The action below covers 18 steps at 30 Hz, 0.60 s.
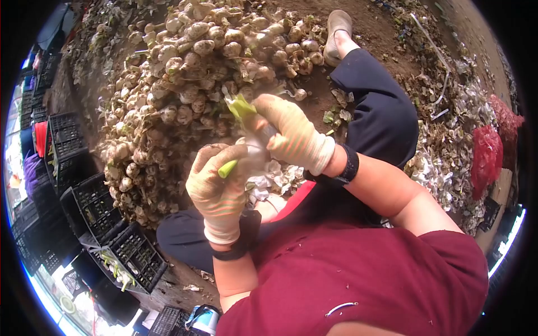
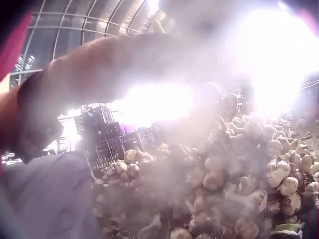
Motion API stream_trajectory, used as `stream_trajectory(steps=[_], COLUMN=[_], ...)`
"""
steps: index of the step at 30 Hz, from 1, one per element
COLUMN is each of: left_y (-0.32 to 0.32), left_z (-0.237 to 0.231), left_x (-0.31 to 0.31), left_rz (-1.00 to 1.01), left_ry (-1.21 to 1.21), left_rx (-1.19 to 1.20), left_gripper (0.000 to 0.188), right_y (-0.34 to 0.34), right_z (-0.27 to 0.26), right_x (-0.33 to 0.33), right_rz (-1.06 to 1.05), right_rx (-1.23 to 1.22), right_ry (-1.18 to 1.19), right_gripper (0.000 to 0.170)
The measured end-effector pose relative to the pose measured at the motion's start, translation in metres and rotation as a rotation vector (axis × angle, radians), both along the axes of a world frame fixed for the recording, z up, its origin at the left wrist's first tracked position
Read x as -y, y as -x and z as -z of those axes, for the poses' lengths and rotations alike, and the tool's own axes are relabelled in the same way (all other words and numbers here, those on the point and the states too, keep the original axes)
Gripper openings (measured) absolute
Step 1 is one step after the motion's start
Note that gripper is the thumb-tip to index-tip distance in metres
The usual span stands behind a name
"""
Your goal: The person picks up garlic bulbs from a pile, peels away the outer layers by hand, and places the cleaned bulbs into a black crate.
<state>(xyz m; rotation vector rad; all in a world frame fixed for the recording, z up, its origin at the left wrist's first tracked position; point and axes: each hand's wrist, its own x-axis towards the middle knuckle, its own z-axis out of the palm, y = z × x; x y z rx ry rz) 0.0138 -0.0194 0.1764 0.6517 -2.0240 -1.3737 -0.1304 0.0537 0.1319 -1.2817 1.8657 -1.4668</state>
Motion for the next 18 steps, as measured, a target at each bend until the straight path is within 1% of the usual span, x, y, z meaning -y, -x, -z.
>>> stream_trajectory(steps=[1, 2, 3, 4, 5, 6, 7, 9, 10, 11, 13, 14, 15, 16, 17, 18], left_y=[-0.003, -0.005, -0.007, -0.009, -0.017, -0.017, -0.014, -0.009, -0.018, -0.018, -0.031, -0.038, -0.046, -0.052, -0.054, -0.054], left_z=[0.0, 0.0, 0.0, 0.004, 0.009, 0.014, 0.015, 0.013, 0.019, 0.012, 0.026, 0.037, 0.044, 0.047, 0.045, 0.042], left_x=[0.003, 0.006, 0.008, 0.007, 0.009, 0.006, 0.001, 0.003, 0.007, 0.006, 0.019, 0.025, 0.025, 0.031, 0.036, 0.035], left_rz=[0.005, 0.052, 0.097, 0.104, 0.19, 0.175, 0.155, -0.131, -0.25, -0.382, -0.361, -0.454, -0.456, -0.49, -0.52, -0.521], left_ry=[-0.002, -0.041, -0.078, -0.207, -0.295, -0.35, -0.402, -0.416, -0.535, -0.785, -0.932, -0.773, -0.889, -0.993, -1.099, -1.097], left_rx=[0.001, 0.015, 0.03, -0.072, -0.131, -0.213, -0.295, -0.274, -0.274, -0.367, -0.491, -0.333, -0.418, -0.466, -0.515, -0.515], left_gripper=[0.017, 0.017, 0.019, 0.024, 0.029, 0.029, 0.029, 0.031, 0.034, 0.033, 0.027, 0.024, 0.024, 0.024, 0.024, 0.024], right_y=[0.0, 0.0, 0.0, 0.0, 0.0, -0.002, -0.002, -0.008, 0.0, 0.004, 0.018, 0.021, 0.021, 0.018, 0.026, 0.017], right_z=[0.004, 0.006, 0.006, 0.005, 0.005, 0.007, 0.002, 0.011, 0.007, 0.003, -0.004, -0.016, -0.025, -0.001, 0.005, 0.007], right_x=[0.002, 0.003, 0.003, 0.004, 0.004, 0.002, 0.002, -0.008, -0.01, -0.012, -0.013, -0.02, -0.025, -0.01, -0.007, -0.006], right_rz=[0.043, 0.021, 0.024, -0.057, -0.137, -0.251, -0.414, -0.6, -0.761, -0.766, -0.809, -0.659, -0.474, -0.506, -0.498, -0.46], right_rx=[-0.013, 0.042, 0.042, -0.011, -0.063, -0.023, 0.017, 0.103, 0.224, 0.382, 0.816, 1.258, 1.685, 1.742, 0.828, 0.524], right_ry=[-0.037, -0.065, -0.064, -0.177, -0.291, -0.298, -0.31, -0.043, -0.019, 0.124, 0.216, 0.173, 0.114, 0.284, 0.109, -0.108], right_gripper=[0.02, 0.017, 0.017, 0.019, 0.023, 0.026, 0.018, 0.015, 0.022, 0.026, 0.024, 0.026, 0.029, 0.039, 0.051, 0.054])
